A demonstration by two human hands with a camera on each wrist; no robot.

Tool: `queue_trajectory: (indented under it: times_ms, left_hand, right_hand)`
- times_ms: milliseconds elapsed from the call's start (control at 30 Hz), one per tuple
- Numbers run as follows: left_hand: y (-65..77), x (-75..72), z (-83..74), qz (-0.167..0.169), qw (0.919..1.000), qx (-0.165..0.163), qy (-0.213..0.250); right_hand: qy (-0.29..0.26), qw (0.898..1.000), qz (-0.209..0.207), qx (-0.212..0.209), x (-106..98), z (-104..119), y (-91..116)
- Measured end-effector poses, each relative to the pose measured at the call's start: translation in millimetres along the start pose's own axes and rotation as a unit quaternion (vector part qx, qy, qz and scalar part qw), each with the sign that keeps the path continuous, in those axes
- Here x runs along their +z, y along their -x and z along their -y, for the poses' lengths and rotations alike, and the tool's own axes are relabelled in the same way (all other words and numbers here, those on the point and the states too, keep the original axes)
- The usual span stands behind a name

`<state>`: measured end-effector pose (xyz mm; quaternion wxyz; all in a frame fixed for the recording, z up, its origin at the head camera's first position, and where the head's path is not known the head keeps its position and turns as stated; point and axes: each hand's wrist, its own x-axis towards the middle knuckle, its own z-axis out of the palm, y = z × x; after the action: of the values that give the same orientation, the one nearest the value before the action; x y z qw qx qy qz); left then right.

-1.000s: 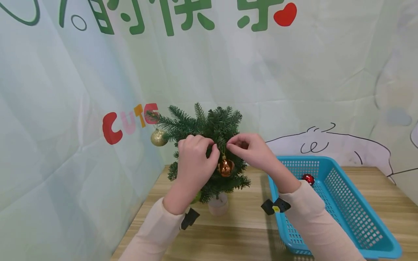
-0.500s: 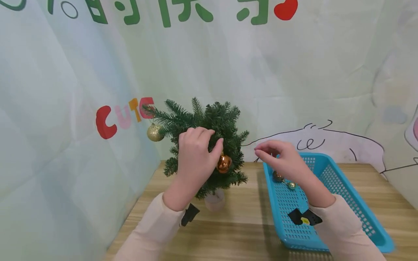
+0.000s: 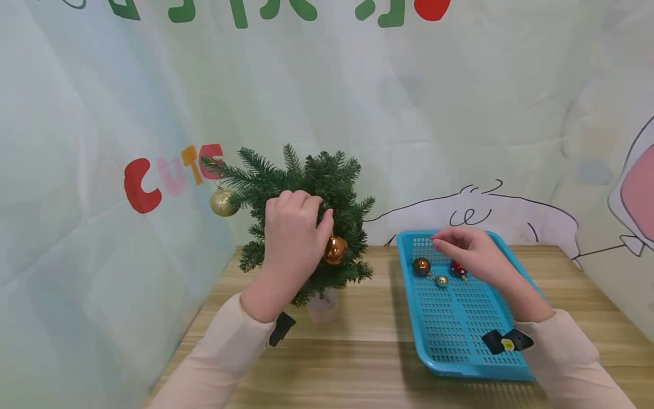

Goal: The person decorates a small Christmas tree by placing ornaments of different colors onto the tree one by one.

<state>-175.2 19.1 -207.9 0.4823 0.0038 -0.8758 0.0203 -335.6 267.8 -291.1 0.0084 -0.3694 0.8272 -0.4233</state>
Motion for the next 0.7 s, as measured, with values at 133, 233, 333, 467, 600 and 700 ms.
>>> queue_trajectory:
  times_ms: [133, 233, 333, 467, 600, 700]
  left_hand:
    - [1.3, -2.7, 2.5, 0.003, 1.0000, 0.002, -0.006]
    - [2.7, -4.3, 3.7, 0.001, 1.0000, 0.001, 0.001]
    - [4.6, -6.3, 5.4, -0.004, 0.9999, -0.001, 0.009]
    - [7.5, -9.7, 8.1, -0.005, 0.9998, -0.004, 0.021]
    - [10.9, -14.1, 11.9, -0.007, 0.9996, -0.008, 0.028]
    - [13.7, -16.9, 16.6, -0.015, 0.9994, -0.009, 0.031]
  right_hand:
    - [0.008, 1.000, -0.001, 0.007, 1, -10, -2]
    - [0.009, 1.000, 0.002, 0.013, 2, -21, -6]
    - [0.011, 1.000, 0.010, 0.023, 4, -32, -12]
    - [0.009, 0.999, 0.023, 0.038, 7, -44, -22]
    - [0.011, 0.998, 0.031, 0.051, 11, -57, -30]
    - [0.017, 0.997, 0.036, 0.065, 14, -67, -34]
